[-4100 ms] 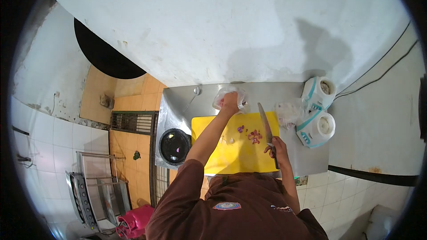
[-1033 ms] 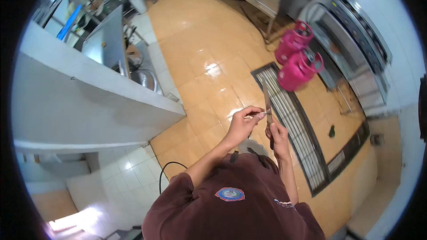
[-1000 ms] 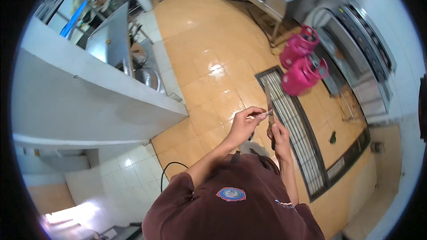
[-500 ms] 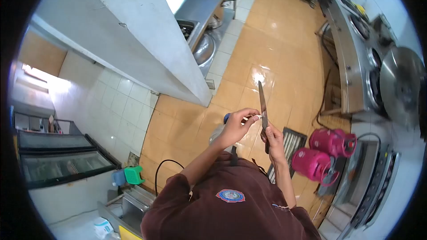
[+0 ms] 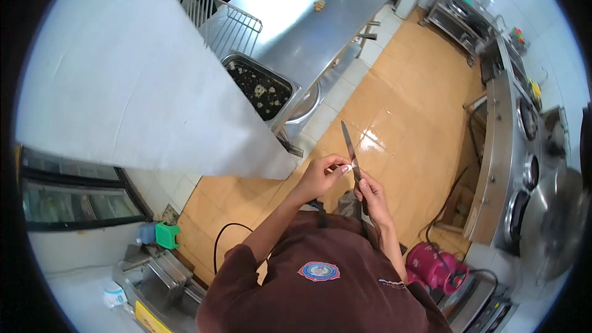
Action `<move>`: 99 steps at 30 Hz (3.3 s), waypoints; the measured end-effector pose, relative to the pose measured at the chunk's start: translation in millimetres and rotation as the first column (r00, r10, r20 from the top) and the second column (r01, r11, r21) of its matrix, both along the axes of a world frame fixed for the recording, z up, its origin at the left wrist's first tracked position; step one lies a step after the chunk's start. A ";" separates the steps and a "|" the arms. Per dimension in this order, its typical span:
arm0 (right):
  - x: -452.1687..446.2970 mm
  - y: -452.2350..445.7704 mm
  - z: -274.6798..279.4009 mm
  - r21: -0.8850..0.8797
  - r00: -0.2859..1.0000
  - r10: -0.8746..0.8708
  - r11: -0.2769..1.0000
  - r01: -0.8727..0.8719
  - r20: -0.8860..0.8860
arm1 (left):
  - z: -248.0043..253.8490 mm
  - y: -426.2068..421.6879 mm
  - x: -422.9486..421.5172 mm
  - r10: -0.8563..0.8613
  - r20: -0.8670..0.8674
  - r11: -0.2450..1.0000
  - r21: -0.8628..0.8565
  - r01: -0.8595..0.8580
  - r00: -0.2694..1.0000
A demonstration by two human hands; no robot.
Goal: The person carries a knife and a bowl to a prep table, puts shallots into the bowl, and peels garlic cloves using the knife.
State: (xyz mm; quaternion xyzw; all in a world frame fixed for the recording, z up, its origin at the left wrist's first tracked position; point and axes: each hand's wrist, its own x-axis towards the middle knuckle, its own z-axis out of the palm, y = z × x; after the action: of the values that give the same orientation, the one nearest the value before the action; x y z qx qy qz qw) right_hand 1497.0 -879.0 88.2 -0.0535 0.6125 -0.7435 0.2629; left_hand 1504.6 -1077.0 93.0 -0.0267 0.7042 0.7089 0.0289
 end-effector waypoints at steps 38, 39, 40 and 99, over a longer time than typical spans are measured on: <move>-654.6 -158.8 -20.1 0.471 0.653 0.713 0.681 -0.561 -0.253 | -22.7 1.4 -264.0 0.954 0.287 0.111 -0.086 -0.990 0.083; -667.8 -166.9 -21.5 0.490 0.621 0.720 0.681 -0.545 -0.310 | -21.0 -8.3 -281.5 0.957 0.278 0.081 0.010 -0.997 0.080; -679.2 -171.9 -21.9 0.520 0.602 0.727 0.673 -0.527 -0.330 | -20.0 -19.1 -305.1 0.966 0.253 0.053 0.026 -0.998 0.058; -794.7 -210.4 -21.4 0.574 0.339 0.822 0.564 -0.594 -0.457 | -25.8 -174.4 -645.5 0.913 0.033 0.277 -0.784 -0.556 0.408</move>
State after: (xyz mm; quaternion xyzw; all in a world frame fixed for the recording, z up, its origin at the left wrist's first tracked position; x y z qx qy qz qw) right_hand 702.3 -1089.4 66.8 -0.5465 0.6808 -0.3671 0.3211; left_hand 859.1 -1251.4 67.2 -0.5480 0.7677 0.2938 -0.1550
